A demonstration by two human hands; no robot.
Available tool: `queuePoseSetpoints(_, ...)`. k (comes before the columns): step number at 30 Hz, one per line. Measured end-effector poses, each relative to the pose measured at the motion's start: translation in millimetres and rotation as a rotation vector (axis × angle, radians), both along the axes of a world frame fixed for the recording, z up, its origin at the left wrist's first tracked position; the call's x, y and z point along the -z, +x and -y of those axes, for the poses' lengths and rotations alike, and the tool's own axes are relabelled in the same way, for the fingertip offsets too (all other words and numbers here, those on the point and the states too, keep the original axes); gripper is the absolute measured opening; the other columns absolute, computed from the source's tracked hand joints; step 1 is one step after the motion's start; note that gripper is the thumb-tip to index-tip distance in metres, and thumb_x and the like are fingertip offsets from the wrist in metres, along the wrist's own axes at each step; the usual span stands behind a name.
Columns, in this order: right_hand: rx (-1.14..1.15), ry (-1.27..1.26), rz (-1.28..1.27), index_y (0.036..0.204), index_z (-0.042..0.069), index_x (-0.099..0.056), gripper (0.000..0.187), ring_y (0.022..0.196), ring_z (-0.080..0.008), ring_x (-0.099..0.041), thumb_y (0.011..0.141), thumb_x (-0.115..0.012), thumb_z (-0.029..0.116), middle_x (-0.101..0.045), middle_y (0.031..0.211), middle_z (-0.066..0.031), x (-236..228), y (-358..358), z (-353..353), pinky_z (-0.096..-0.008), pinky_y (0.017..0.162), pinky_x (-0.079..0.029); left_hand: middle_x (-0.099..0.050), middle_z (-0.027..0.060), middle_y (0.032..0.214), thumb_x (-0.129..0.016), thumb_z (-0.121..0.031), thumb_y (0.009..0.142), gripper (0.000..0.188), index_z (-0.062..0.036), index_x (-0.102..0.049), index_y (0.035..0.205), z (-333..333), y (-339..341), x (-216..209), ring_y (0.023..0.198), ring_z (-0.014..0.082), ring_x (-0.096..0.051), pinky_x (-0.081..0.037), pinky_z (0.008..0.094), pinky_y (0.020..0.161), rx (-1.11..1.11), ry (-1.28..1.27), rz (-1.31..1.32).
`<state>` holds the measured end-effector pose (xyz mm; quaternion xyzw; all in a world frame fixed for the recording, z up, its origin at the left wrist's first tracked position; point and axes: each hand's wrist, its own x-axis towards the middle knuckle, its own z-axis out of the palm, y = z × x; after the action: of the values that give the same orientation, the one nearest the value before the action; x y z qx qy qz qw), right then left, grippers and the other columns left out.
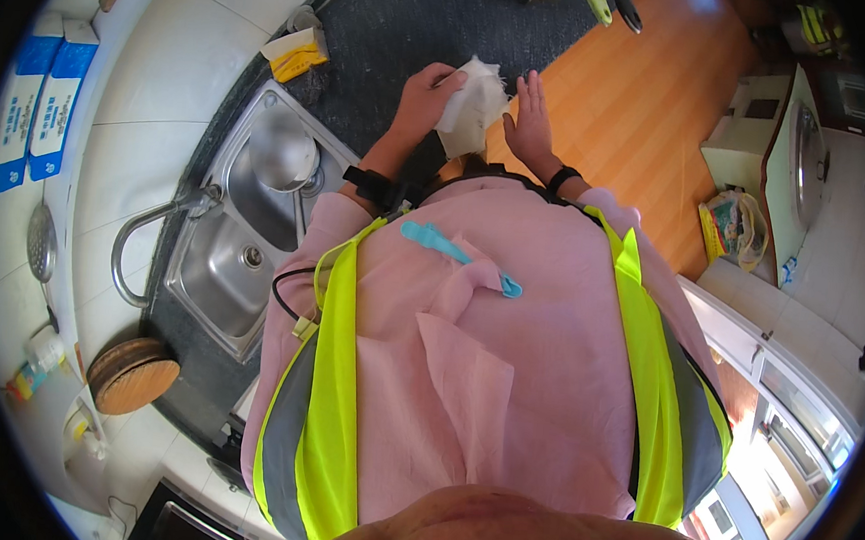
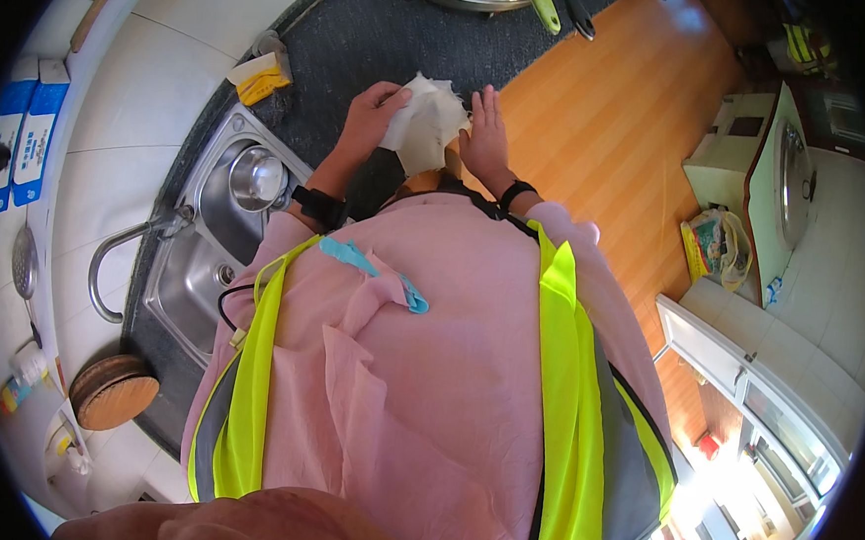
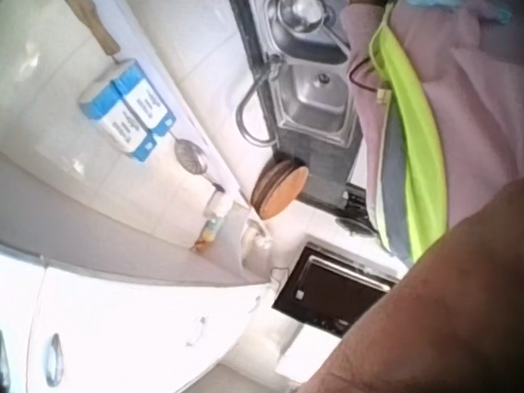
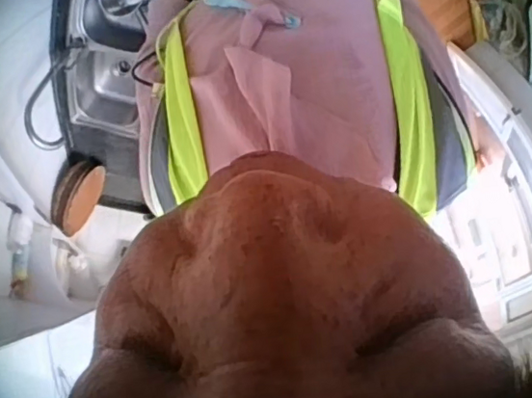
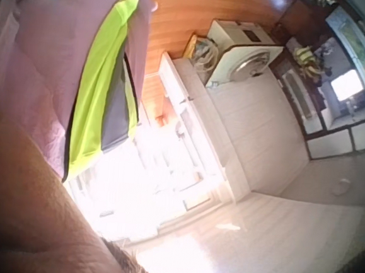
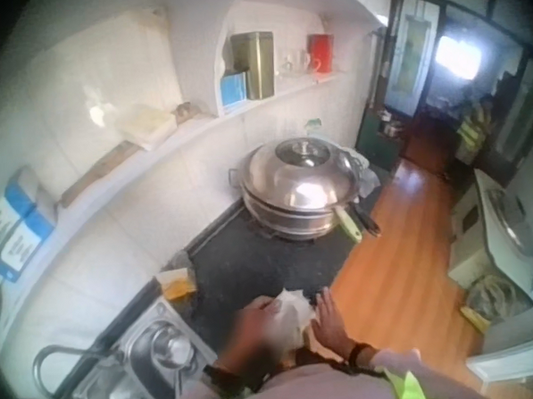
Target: The person wipes a windowsill and floor area with a cloth, then moves to the kitchen and wipes the countertop around the sink. They handle a small bottle of liquid and use a paper towel to dry the surface.
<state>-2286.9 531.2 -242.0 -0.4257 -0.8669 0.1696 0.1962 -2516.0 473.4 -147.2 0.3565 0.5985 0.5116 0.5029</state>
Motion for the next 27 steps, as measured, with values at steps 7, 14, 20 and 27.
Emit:
queuePoseSetpoints(7,0.070,0.042,0.058,0.147,-0.007,-0.027,0.076,0.147,-0.0471,-0.016,0.083,-0.064,0.009,-0.017,0.157,-0.0315,1,9,-8,-0.0484,0.120,-0.021,-0.065,0.0016,0.094,-0.065,-0.027,0.097,0.027,-0.0024,-0.067,0.108,1,-6,-29,0.087,0.0082,-0.056,-0.045,0.0243,0.077,-0.206,0.105,0.120)
queuePoseSetpoints(14,0.072,-0.095,0.209,0.149,-0.004,-0.029,0.074,0.149,-0.0404,-0.016,0.086,-0.061,0.016,-0.016,0.160,-0.0268,11,14,-3,-0.0447,0.121,-0.020,-0.063,0.0139,0.113,-0.070,-0.029,0.091,0.049,0.0008,-0.056,0.127,92,-63,94,0.104,0.0217,-0.060,-0.047,0.0334,0.091,-0.426,-0.242,-0.133)
queuePoseSetpoints(20,0.011,-0.197,0.231,0.148,-0.002,-0.034,0.068,0.149,-0.0380,-0.019,0.088,-0.060,0.016,-0.020,0.160,-0.0248,17,21,-2,-0.0444,0.121,-0.020,-0.033,0.0314,0.149,-0.073,-0.034,0.085,0.077,-0.0053,-0.038,0.147,106,-51,128,0.139,0.0461,-0.032,-0.027,0.0527,0.114,-0.191,-0.107,-0.944)
queuePoseSetpoints(27,-0.119,-0.141,0.220,0.145,-0.001,-0.037,0.067,0.145,-0.0413,-0.026,0.085,-0.063,0.011,-0.026,0.157,-0.0254,16,33,-5,-0.0459,0.117,-0.029,-0.014,0.0208,0.162,-0.067,-0.050,0.087,0.082,-0.0212,-0.031,0.155,54,-13,127,0.150,0.0432,-0.011,-0.015,0.0619,0.116,0.110,-0.109,-1.244)
